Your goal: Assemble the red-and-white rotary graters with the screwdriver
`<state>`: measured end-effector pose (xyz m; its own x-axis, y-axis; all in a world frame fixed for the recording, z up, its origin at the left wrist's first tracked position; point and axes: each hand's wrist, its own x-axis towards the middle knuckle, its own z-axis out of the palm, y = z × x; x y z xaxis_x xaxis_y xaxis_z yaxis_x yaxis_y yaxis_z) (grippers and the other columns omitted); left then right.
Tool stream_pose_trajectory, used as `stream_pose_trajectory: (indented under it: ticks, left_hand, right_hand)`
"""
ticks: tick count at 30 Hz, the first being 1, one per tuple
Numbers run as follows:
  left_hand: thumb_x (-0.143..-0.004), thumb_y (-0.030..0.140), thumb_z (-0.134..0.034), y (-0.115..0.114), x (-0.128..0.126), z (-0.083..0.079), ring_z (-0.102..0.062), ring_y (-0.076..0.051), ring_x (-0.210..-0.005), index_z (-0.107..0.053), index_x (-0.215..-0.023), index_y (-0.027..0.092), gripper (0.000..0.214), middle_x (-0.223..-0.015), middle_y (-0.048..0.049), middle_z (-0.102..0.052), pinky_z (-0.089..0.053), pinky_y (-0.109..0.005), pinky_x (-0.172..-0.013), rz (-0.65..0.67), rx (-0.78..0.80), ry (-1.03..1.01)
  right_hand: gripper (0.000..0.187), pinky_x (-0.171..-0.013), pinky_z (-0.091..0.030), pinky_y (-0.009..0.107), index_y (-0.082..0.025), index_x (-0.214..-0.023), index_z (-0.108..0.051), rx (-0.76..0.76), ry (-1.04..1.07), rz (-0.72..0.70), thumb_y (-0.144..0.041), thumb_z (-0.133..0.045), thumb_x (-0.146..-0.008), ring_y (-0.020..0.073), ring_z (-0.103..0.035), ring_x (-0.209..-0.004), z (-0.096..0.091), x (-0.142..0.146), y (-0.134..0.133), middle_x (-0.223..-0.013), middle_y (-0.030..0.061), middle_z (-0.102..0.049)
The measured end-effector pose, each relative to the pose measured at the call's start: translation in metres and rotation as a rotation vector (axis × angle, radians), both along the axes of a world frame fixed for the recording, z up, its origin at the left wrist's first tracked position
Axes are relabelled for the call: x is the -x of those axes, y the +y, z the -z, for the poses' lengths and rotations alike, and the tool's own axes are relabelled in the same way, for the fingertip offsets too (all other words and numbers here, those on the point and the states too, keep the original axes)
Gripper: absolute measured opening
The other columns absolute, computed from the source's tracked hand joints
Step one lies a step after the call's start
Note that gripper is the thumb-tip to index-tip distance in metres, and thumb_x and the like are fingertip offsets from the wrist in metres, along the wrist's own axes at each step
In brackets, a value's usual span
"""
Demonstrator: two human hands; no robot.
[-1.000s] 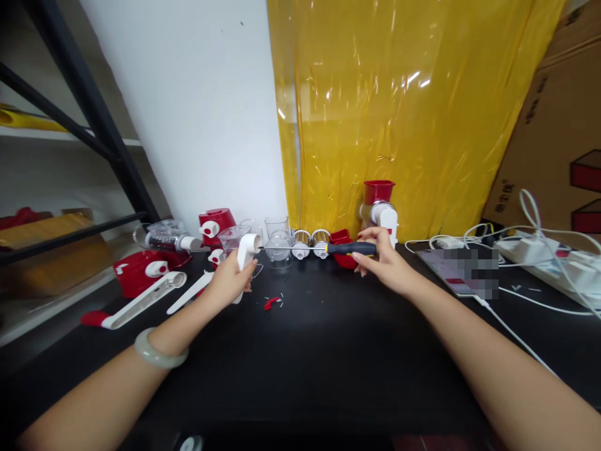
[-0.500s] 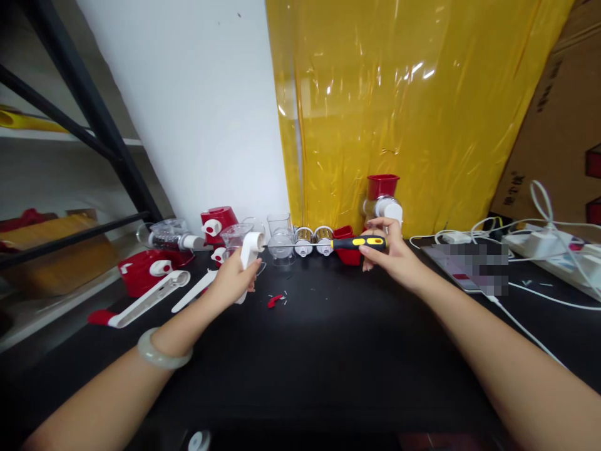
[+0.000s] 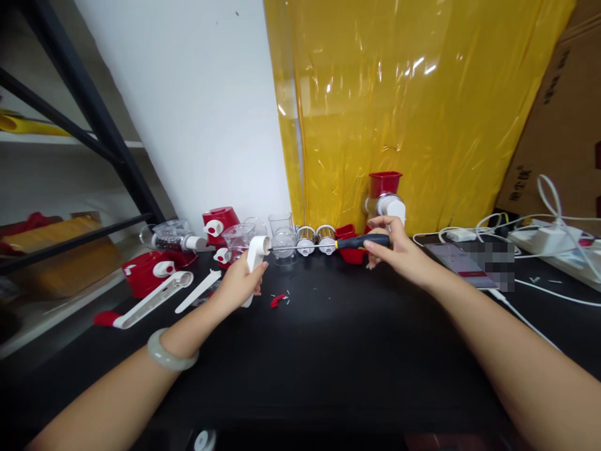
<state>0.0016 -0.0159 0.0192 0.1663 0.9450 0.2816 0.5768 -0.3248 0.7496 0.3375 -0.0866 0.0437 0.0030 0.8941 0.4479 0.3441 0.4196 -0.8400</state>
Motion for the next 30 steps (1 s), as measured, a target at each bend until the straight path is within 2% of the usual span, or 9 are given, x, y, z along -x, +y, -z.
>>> stream_pose_trajectory:
  ticks: [4, 8, 11, 14, 16, 19, 22, 24, 30]
  left_hand:
    - [-0.086, 0.030, -0.052, 0.001, 0.000, -0.002, -0.058, -0.015, -0.046, -0.049, -0.111, 0.018, 0.027, -0.063, 0.0030, -0.054, -0.050, -0.025, -0.043, -0.012, 0.029, -0.029]
    - [-0.086, 0.033, -0.054, 0.001, 0.002, -0.002, -0.060, -0.016, -0.049, -0.049, -0.107, 0.018, 0.027, -0.064, 0.0016, -0.056, -0.050, -0.025, -0.045, -0.040, 0.003, -0.023]
    - [-0.086, 0.034, -0.054, 0.001, 0.004, -0.005, -0.060, -0.016, -0.048, -0.049, -0.102, 0.018, 0.023, -0.063, 0.0011, -0.056, -0.049, -0.026, -0.047, -0.056, -0.044, 0.024]
    - [-0.087, 0.034, -0.051, -0.001, 0.005, -0.009, -0.060, -0.017, -0.047, -0.049, -0.099, 0.018, 0.020, -0.063, 0.0010, -0.056, -0.048, -0.026, -0.048, -0.064, -0.106, 0.092]
    - [-0.087, 0.033, -0.051, -0.001, 0.004, -0.010, -0.059, -0.017, -0.046, -0.048, -0.099, 0.018, 0.019, -0.062, 0.0015, -0.055, -0.048, -0.026, -0.046, -0.050, -0.090, 0.073]
    - [-0.087, 0.031, -0.052, -0.001, 0.003, -0.008, -0.057, -0.016, -0.043, -0.048, -0.100, 0.018, 0.019, -0.061, 0.0025, -0.053, -0.047, -0.026, -0.043, -0.006, -0.022, 0.001]
    - [-0.087, 0.030, -0.051, 0.000, 0.002, -0.003, -0.059, -0.016, -0.046, -0.048, -0.104, 0.019, 0.021, -0.061, 0.0029, -0.053, -0.048, -0.025, -0.043, 0.016, -0.006, -0.019]
    - [-0.088, 0.031, -0.051, 0.000, 0.002, 0.000, -0.059, -0.016, -0.047, -0.048, -0.105, 0.019, 0.021, -0.061, 0.0028, -0.054, -0.048, -0.025, -0.044, 0.018, -0.016, -0.018]
    - [-0.088, 0.032, -0.051, -0.003, 0.000, 0.003, -0.060, -0.016, -0.049, -0.049, -0.101, 0.019, 0.019, -0.063, 0.0012, -0.057, -0.048, -0.027, -0.052, -0.003, -0.097, 0.078]
  right_hand:
    - [0.045, -0.073, -0.052, 0.031, -0.022, -0.103, -0.049, -0.057, -0.171, 0.006, -0.055, -0.067, -0.078, 0.0171, -0.065, -0.070, -0.003, -0.002, -0.004, -0.074, 0.0002, -0.066]
    - [0.039, -0.057, -0.047, 0.027, -0.021, -0.084, -0.051, 0.021, -0.262, 0.091, -0.060, -0.056, -0.085, 0.0138, -0.058, -0.050, 0.001, 0.002, -0.005, -0.055, -0.0017, -0.061]
    - [0.045, -0.051, -0.047, 0.028, -0.022, -0.072, -0.045, 0.142, -0.170, 0.116, -0.065, -0.049, -0.086, 0.0121, -0.046, -0.034, 0.007, 0.007, 0.000, -0.037, -0.0057, -0.045]
    - [0.043, -0.055, -0.052, 0.031, -0.023, -0.077, -0.042, 0.191, 0.042, 0.055, -0.065, -0.048, -0.087, 0.0116, -0.044, -0.035, 0.011, 0.010, 0.005, -0.039, -0.0080, -0.042]
    - [0.041, -0.056, -0.052, 0.032, -0.024, -0.095, -0.042, 0.138, 0.108, 0.000, -0.061, -0.056, -0.084, 0.0129, -0.050, -0.041, 0.010, 0.008, 0.005, -0.049, -0.0086, -0.049]
    - [0.053, -0.060, -0.053, 0.033, -0.028, -0.113, -0.037, -0.053, 0.028, -0.015, -0.052, -0.069, -0.077, 0.0152, -0.059, -0.055, 0.007, 0.004, 0.002, -0.070, -0.0054, -0.059]
    - [0.041, -0.063, -0.051, 0.033, -0.025, -0.105, -0.048, -0.195, -0.161, 0.157, -0.050, -0.067, -0.079, 0.0167, -0.063, -0.063, 0.005, 0.000, -0.003, -0.078, 0.0005, -0.063]
    - [0.036, -0.063, -0.050, 0.033, -0.023, -0.098, -0.052, -0.209, -0.229, 0.239, -0.053, -0.063, -0.081, 0.0176, -0.063, -0.062, 0.004, 0.000, -0.006, -0.071, 0.0014, -0.063]
    - [0.047, -0.036, -0.036, 0.026, -0.023, -0.072, -0.044, 0.105, -0.124, 0.263, -0.068, -0.050, -0.084, 0.0120, -0.044, -0.030, 0.002, 0.007, -0.006, -0.040, -0.0035, -0.049]
